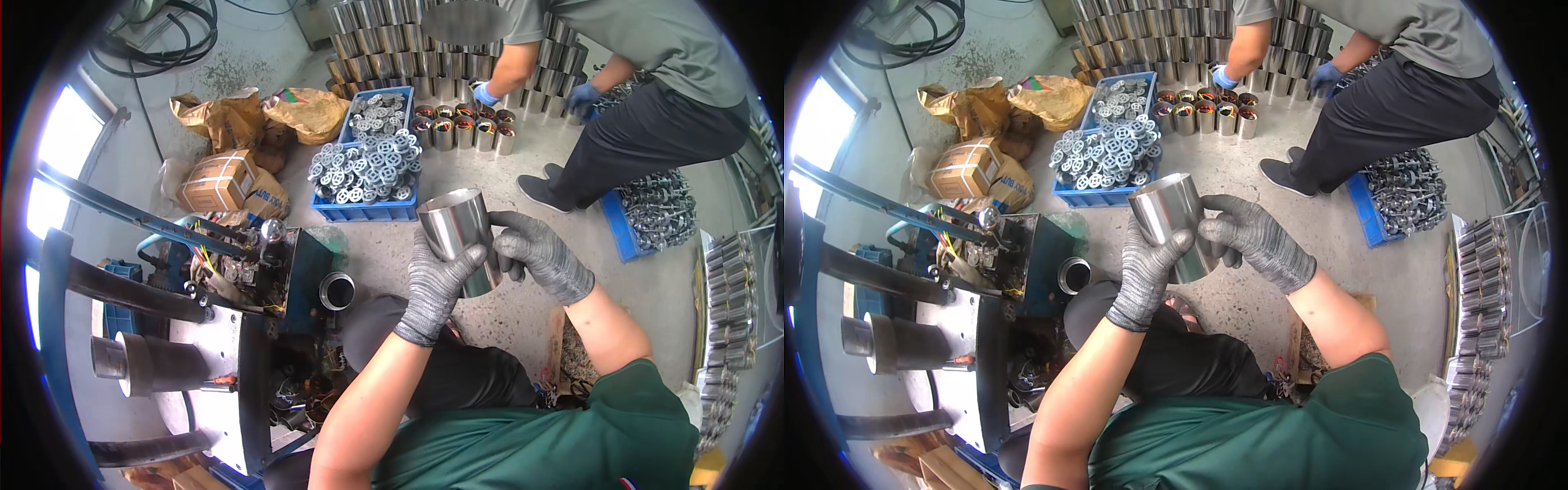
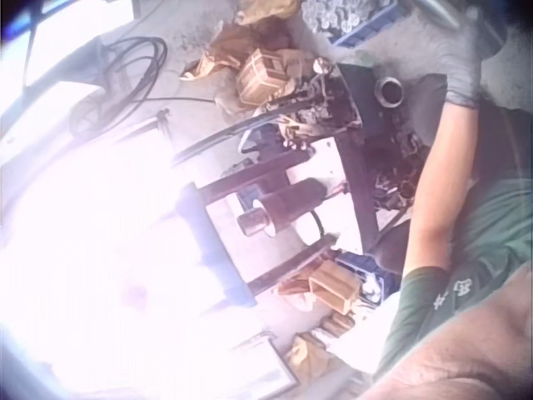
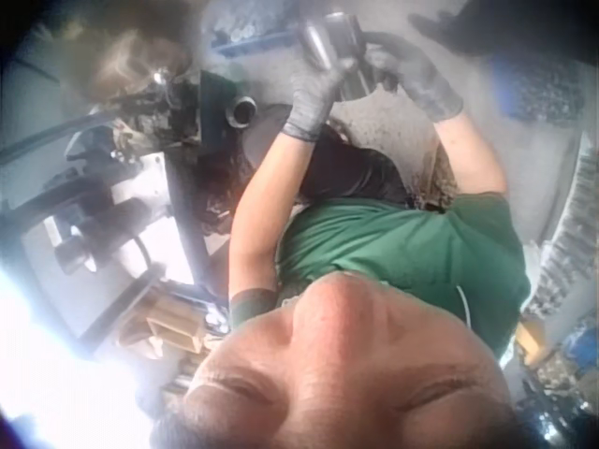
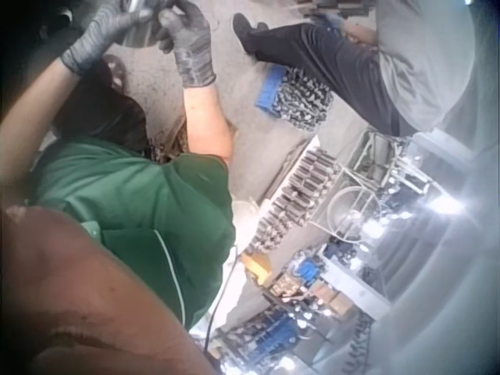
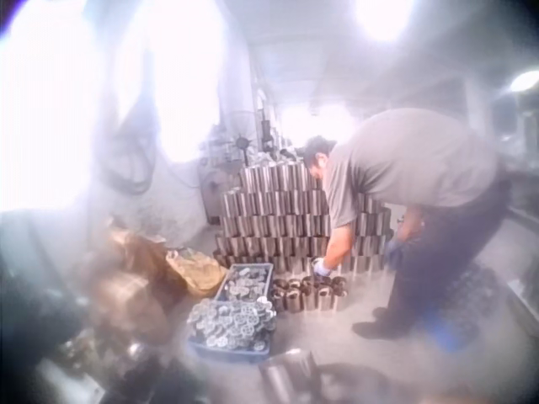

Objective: Assembling motor stator and housing components using a hydraulic press in a factory setting.

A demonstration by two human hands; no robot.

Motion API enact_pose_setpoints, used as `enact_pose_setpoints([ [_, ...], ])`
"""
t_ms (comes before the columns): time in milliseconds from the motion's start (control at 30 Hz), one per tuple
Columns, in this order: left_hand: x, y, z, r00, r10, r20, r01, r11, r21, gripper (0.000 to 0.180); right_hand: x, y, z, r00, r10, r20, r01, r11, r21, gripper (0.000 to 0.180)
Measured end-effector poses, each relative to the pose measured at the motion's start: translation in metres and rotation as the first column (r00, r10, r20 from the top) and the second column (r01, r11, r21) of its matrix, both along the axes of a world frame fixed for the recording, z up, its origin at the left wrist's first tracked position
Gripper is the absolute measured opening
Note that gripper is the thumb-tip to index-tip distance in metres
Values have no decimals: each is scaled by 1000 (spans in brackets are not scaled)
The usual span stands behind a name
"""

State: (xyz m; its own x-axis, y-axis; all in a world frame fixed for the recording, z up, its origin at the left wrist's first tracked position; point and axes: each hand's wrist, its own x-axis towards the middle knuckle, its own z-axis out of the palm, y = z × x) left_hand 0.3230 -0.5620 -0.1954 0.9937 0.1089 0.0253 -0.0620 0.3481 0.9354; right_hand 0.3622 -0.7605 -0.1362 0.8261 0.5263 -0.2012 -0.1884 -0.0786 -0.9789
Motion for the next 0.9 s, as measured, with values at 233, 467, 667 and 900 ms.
enact_pose_setpoints([
  [233, 8, 2, -12, 1000, 24, 5, -24, 1000, -18, 93, 6, 9, -1, 989, -87, 116, 92, 995, -40, 57],
  [467, 12, -1, -7, 997, 77, 27, -78, 996, 48, 90, 8, 17, -17, 826, -190, 530, 223, 975, 1, 41],
  [667, 8, 2, -1, 999, 30, 39, -27, 998, -65, 90, 8, 22, -14, 818, -232, 526, 236, 970, 61, 36],
  [900, 8, -2, 4, 997, 19, 70, -12, 994, -108, 98, 13, 26, -19, 787, -308, 535, 258, 951, 168, 29],
])
